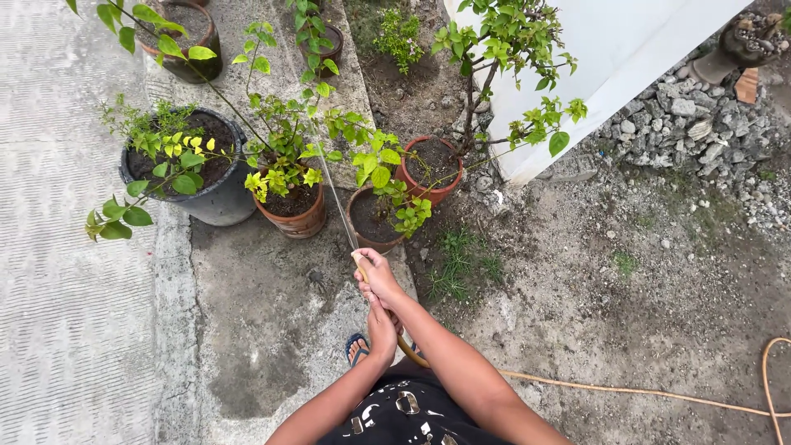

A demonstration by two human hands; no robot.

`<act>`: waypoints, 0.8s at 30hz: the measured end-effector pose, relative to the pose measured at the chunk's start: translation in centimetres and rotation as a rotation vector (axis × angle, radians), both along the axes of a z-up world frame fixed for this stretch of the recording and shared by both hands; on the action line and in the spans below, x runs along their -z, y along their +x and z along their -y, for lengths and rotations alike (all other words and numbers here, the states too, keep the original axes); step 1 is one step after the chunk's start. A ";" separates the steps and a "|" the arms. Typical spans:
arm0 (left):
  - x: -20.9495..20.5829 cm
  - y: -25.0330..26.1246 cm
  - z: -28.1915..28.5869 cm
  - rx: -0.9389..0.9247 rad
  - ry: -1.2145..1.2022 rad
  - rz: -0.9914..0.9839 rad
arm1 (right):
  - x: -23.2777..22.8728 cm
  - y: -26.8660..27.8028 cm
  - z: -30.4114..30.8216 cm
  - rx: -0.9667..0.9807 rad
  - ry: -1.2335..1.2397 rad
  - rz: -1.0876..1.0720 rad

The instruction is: Watering several potted plants in an outdoor garden area using a garden hose.

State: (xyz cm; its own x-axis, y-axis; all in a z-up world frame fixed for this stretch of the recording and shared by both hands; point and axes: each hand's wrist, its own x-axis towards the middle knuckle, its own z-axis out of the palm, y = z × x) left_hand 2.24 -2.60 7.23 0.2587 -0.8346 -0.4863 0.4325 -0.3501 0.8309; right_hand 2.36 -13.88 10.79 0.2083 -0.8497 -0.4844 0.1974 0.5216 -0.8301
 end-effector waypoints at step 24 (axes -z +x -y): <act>0.6 0.0 0.2 -0.008 0.026 -0.011 | 0.8 0.0 0.2 -0.005 -0.002 -0.002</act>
